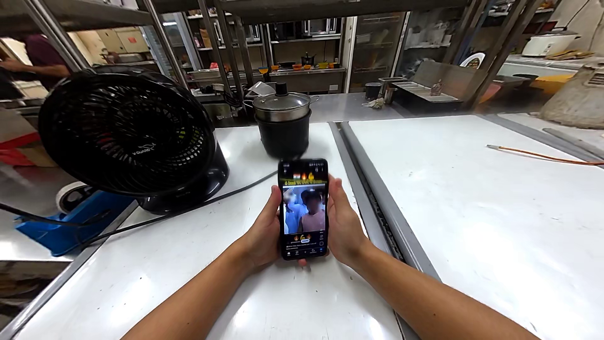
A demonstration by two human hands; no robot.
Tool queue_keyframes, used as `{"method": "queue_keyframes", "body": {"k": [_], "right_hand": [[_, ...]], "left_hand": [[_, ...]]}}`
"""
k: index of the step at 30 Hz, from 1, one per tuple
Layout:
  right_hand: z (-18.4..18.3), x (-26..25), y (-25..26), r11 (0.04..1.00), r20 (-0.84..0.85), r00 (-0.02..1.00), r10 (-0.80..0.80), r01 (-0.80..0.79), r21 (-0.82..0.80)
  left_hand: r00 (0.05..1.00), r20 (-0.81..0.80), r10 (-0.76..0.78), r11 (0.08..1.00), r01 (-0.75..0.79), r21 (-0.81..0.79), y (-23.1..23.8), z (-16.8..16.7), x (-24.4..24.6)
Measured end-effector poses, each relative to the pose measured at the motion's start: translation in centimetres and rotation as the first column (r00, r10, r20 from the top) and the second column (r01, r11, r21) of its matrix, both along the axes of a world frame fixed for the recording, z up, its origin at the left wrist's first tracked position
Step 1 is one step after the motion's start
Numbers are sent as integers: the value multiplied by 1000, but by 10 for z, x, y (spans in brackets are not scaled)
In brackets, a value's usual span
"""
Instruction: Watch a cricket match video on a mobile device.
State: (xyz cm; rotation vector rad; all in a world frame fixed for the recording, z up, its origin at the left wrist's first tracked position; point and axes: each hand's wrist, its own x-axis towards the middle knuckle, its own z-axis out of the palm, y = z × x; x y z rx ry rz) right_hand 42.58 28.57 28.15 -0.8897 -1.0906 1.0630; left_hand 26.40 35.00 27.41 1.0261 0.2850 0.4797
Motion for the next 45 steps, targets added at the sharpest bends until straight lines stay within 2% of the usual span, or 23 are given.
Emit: {"method": "queue_keyframes", "body": {"k": [13,17,22,45], "right_hand": [[0,0,1,1000,-43,999,25,-25,-2],[0,1,-1,1000,-18,1000,23,-23,-11],[-1,1,-1,1000,-24,999,25,-25,-5],[0,0,-2,1000,-6,1000,10,-10,-20]], "left_hand": [[1000,4,-3,1000,3,1,-1,1,0],[999,-33,8,1000,-7,30,-2,2,0],[999,-25,-30,999,31,25,1,0,-1],[1000,-19,-9,1000,9,13,-1,2,0]]}}
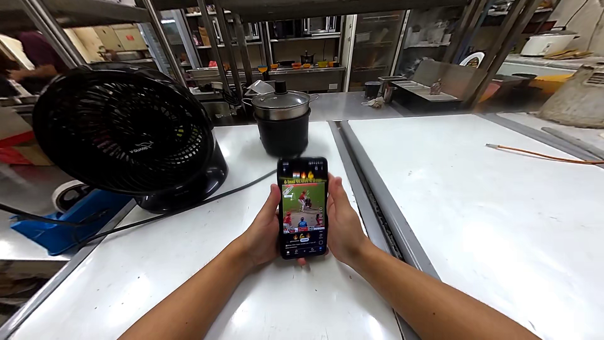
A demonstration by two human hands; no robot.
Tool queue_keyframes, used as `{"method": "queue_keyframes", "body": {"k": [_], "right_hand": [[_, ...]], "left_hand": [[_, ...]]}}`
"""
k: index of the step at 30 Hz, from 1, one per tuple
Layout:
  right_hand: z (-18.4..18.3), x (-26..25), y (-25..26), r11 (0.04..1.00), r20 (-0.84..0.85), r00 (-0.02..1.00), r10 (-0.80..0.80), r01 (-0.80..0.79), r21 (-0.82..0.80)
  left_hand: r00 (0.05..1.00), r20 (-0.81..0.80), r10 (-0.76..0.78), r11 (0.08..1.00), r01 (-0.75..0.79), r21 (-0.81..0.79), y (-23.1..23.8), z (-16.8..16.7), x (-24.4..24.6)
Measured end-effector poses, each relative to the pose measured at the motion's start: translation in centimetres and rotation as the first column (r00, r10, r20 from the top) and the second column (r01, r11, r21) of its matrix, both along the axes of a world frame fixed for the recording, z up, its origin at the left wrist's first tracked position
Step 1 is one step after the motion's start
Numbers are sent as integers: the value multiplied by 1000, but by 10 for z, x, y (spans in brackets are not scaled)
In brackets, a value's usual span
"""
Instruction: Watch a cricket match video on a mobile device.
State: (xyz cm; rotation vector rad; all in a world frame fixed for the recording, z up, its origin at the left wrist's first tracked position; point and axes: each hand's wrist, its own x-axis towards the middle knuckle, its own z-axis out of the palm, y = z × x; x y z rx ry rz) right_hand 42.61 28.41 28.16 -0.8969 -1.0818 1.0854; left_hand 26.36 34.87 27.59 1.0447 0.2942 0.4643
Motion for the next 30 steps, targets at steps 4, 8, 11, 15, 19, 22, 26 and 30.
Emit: {"method": "queue_keyframes", "body": {"k": [4,8,11,15,19,22,26,30], "right_hand": [[0,0,0,1000,10,1000,-11,11,3],[0,0,0,1000,-2,1000,-9,9,8],[0,0,0,1000,-9,1000,-7,7,5],[0,0,0,1000,-21,1000,5,-5,12],[-1,1,1,999,-20,1000,19,-19,26],[-1,0,1,999,-25,1000,20,-19,27],[-1,1,1,999,-26,999,27,-27,20],[-1,0,1,1000,-12,1000,20,-20,11]], "left_hand": [[1000,17,-8,1000,8,5,0,-1,0],[999,-4,36,999,-36,-1,-2,1,1],[999,-7,45,999,-45,-11,-3,2,1],[1000,18,7,1000,-7,-6,0,0,0],[1000,10,19,1000,-19,-10,-1,1,1],[1000,24,7,1000,-7,-1,1,-1,1],[1000,15,-9,1000,9,12,0,0,0],[1000,-4,-10,1000,10,17,1,0,0]]}}
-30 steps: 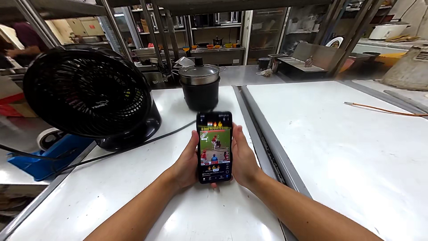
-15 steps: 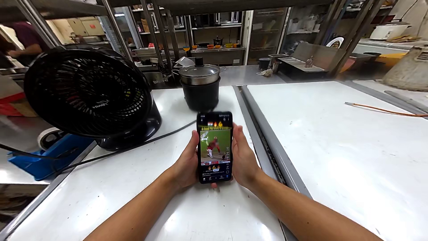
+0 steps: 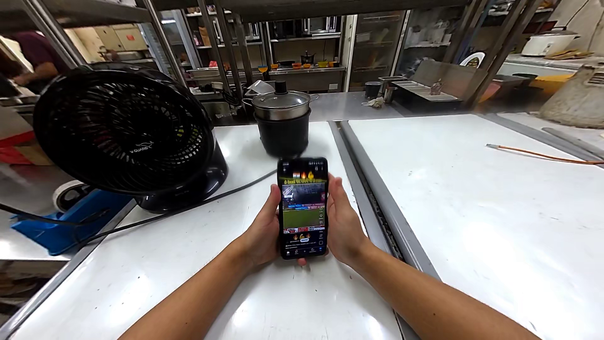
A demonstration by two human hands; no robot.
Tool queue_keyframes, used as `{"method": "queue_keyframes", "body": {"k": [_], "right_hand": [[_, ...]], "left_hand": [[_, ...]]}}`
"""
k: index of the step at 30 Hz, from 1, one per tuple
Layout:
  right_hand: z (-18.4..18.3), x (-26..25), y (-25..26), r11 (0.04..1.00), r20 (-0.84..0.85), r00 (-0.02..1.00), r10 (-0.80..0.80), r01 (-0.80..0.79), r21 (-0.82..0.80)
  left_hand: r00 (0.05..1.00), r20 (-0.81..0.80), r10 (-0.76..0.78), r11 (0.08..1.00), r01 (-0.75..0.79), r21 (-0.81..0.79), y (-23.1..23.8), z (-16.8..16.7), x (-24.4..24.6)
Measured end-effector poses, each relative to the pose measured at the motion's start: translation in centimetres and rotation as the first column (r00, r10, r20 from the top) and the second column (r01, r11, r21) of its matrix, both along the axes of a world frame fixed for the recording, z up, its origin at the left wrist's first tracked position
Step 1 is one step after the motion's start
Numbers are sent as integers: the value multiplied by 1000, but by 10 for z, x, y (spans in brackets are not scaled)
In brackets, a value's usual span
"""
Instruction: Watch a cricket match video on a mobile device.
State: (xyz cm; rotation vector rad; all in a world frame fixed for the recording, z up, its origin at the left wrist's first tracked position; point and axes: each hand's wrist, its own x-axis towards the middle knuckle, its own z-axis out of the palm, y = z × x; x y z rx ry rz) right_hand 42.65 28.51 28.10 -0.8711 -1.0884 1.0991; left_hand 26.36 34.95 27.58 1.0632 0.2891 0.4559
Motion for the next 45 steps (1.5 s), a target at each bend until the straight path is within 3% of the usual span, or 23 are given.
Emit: {"method": "queue_keyframes", "body": {"k": [45], "right_hand": [[-1,0,0,1000,-25,1000,16,-16,10]], "left_hand": [[1000,11,0,1000,0,-1,2,-2,0]]}}
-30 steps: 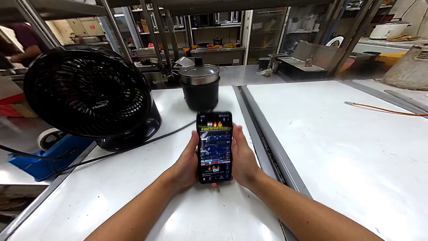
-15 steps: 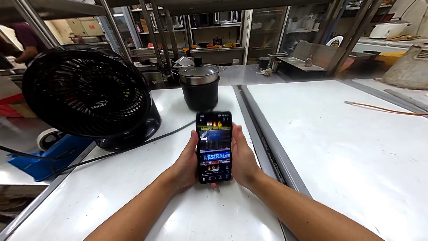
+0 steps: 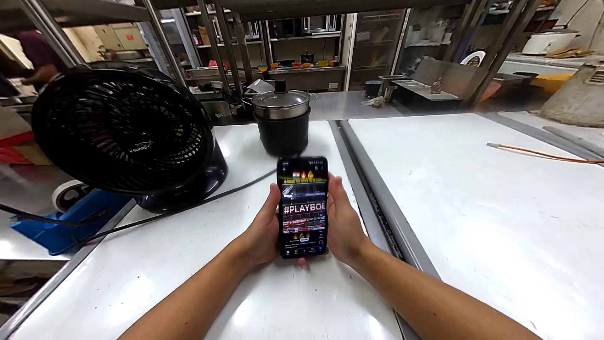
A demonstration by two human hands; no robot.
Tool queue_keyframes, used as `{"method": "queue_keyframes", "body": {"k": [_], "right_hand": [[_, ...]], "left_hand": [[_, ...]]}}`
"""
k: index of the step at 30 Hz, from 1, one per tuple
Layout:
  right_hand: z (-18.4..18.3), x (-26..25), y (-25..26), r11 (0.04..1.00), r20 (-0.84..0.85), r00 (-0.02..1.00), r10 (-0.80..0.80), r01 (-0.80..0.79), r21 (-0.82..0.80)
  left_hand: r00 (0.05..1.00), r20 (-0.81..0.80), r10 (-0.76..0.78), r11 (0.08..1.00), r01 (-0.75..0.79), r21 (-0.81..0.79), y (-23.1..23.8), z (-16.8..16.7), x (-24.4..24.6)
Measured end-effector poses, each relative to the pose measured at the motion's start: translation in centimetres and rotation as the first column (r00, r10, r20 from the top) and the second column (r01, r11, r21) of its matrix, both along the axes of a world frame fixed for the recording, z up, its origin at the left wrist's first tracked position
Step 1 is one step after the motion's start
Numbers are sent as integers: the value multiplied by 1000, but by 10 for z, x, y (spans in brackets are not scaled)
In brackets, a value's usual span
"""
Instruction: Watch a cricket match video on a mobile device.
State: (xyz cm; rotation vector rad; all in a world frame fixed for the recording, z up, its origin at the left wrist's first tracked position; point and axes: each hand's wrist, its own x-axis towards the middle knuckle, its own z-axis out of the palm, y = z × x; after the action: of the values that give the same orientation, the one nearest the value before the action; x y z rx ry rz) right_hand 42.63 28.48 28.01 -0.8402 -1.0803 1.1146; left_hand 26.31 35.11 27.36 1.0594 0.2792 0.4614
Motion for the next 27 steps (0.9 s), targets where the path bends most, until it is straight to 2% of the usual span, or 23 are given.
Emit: {"method": "queue_keyframes", "body": {"k": [27], "right_hand": [[1,0,0,1000,19,1000,-12,12,-8]], "left_hand": [[1000,15,4,1000,-4,-18,-1,2,1]]}}
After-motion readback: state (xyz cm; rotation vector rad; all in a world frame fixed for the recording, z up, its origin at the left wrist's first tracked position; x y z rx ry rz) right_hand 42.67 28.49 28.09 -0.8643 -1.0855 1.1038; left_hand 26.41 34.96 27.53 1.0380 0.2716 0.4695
